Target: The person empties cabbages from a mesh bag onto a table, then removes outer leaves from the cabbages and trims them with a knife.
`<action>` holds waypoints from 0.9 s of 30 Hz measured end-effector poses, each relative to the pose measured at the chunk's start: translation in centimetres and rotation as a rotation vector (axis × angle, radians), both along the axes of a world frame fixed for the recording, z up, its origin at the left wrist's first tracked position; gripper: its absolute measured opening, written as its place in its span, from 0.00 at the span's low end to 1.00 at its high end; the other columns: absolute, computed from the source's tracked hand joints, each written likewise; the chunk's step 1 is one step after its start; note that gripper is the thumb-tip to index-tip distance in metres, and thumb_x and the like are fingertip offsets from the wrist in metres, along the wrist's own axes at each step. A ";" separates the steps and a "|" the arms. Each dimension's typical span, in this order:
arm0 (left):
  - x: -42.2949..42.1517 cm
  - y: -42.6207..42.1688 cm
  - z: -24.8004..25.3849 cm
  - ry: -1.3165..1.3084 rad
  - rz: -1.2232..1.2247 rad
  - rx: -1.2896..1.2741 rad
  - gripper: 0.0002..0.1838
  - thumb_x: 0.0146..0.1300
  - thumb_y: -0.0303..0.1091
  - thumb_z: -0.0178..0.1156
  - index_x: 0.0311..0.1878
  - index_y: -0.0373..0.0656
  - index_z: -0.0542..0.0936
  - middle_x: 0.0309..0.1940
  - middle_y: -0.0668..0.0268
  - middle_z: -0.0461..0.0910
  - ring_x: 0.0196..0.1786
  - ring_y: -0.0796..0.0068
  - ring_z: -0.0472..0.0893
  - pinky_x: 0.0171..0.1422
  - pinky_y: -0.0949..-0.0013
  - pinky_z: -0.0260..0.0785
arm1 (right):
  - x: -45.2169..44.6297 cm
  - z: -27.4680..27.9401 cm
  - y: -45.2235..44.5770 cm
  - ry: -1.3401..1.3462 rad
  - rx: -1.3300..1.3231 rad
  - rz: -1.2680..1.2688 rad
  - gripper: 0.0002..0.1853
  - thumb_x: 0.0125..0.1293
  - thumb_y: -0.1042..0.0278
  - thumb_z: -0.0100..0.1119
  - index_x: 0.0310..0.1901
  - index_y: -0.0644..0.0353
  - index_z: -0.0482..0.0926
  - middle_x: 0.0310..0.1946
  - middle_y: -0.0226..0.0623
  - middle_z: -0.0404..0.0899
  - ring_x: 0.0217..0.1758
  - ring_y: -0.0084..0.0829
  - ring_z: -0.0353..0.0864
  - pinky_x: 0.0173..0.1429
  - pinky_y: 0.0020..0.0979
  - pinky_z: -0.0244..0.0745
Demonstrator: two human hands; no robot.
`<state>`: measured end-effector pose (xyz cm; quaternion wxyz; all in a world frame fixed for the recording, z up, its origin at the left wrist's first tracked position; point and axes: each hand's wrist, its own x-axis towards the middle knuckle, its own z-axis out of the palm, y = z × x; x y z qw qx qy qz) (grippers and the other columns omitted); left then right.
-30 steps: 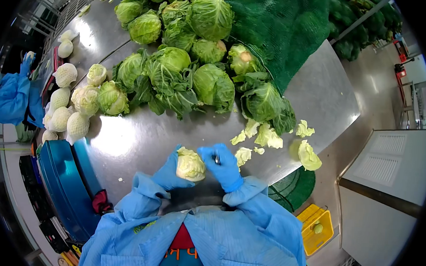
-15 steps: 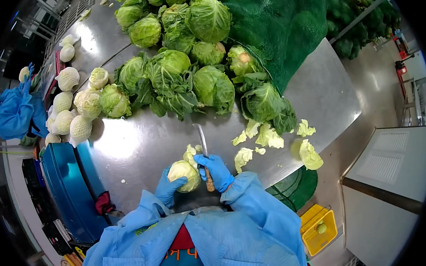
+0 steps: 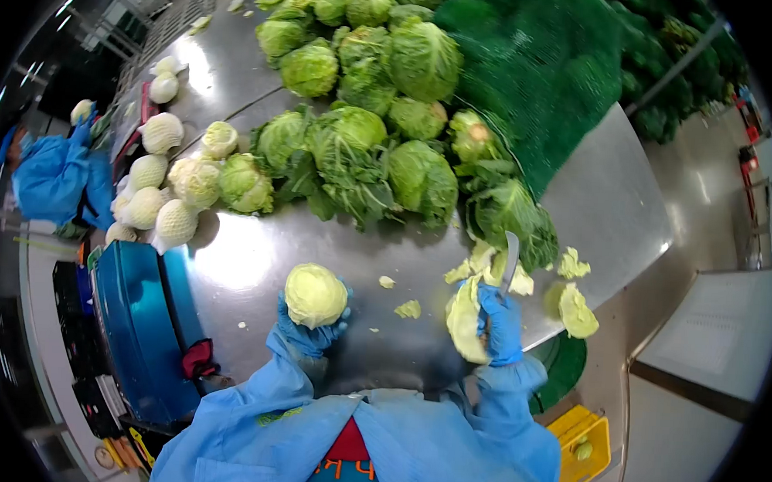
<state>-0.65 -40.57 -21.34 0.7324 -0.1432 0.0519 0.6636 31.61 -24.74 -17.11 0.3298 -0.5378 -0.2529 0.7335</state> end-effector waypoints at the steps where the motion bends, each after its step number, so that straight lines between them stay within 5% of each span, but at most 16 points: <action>1: -1.1 0.1 -0.2 0.040 0.058 -0.011 0.49 0.51 0.67 0.63 0.73 0.56 0.57 0.67 0.49 0.63 0.64 0.41 0.68 0.62 0.35 0.68 | 0.1 1.7 0.6 -0.136 0.098 0.087 0.16 0.63 0.66 0.64 0.51 0.62 0.79 0.28 0.29 0.75 0.29 0.20 0.74 0.31 0.21 0.70; 2: -2.9 -0.4 -1.3 0.169 0.153 -0.071 0.49 0.51 0.66 0.64 0.73 0.55 0.58 0.67 0.50 0.64 0.64 0.41 0.68 0.62 0.37 0.68 | 1.3 -2.4 0.4 -0.687 0.572 0.057 0.19 0.64 0.70 0.63 0.57 0.60 0.77 0.36 0.31 0.76 0.33 0.18 0.72 0.31 0.19 0.67; 3: -4.8 -0.6 -1.5 0.295 0.249 -0.126 0.49 0.51 0.65 0.64 0.72 0.54 0.59 0.66 0.50 0.64 0.64 0.41 0.69 0.62 0.38 0.69 | 3.0 -4.7 0.5 -0.752 0.869 0.037 0.19 0.65 0.72 0.60 0.58 0.60 0.77 0.38 0.29 0.77 0.28 0.13 0.67 0.24 0.17 0.60; 5: -9.1 -0.4 1.0 0.462 0.306 -0.240 0.42 0.55 0.59 0.64 0.71 0.56 0.62 0.66 0.56 0.67 0.63 0.47 0.70 0.61 0.42 0.69 | 1.6 -0.7 -0.1 -0.461 0.394 -0.090 0.19 0.66 0.74 0.58 0.59 0.60 0.76 0.39 0.27 0.77 0.27 0.12 0.66 0.26 0.16 0.61; 12: -28.3 -6.2 -5.5 0.712 0.663 -0.734 0.38 0.52 0.55 0.70 0.66 0.57 0.69 0.60 0.64 0.73 0.61 0.56 0.73 0.57 0.48 0.72 | -2.3 -2.1 -1.3 -0.259 0.376 -0.083 0.17 0.68 0.73 0.57 0.58 0.59 0.78 0.38 0.26 0.79 0.22 0.11 0.64 0.23 0.15 0.62; 16: -31.7 -6.3 -4.7 0.978 0.762 -0.784 0.41 0.46 0.38 0.77 0.65 0.53 0.67 0.57 0.58 0.73 0.54 0.51 0.77 0.52 0.49 0.78 | -4.7 -2.0 -1.2 -0.308 0.322 -0.010 0.16 0.67 0.73 0.58 0.57 0.57 0.79 0.41 0.26 0.81 0.23 0.12 0.68 0.24 0.16 0.67; 20: -32.8 -4.3 -3.5 1.222 0.838 -1.022 0.42 0.44 0.32 0.78 0.63 0.43 0.67 0.54 0.55 0.73 0.53 0.54 0.78 0.48 0.55 0.81 | -5.8 -2.5 -0.7 -0.303 0.338 0.054 0.17 0.68 0.73 0.57 0.59 0.58 0.77 0.45 0.27 0.81 0.24 0.12 0.69 0.27 0.16 0.68; 24: -37.9 -3.7 -7.3 1.604 0.941 -0.869 0.35 0.41 0.32 0.81 0.54 0.37 0.76 0.46 0.61 0.80 0.47 0.66 0.80 0.50 0.64 0.78 | -6.0 -2.9 -1.0 -0.288 0.452 0.133 0.19 0.70 0.74 0.53 0.62 0.56 0.74 0.50 0.29 0.79 0.29 0.12 0.70 0.30 0.15 0.69; 27: -40.9 -3.0 -9.5 1.956 0.818 -0.949 0.38 0.43 0.38 0.80 0.58 0.37 0.74 0.49 0.60 0.80 0.48 0.67 0.80 0.53 0.64 0.76 | -6.3 -2.9 -1.1 -0.331 0.476 0.128 0.18 0.69 0.76 0.53 0.61 0.57 0.74 0.52 0.28 0.79 0.31 0.13 0.71 0.33 0.15 0.69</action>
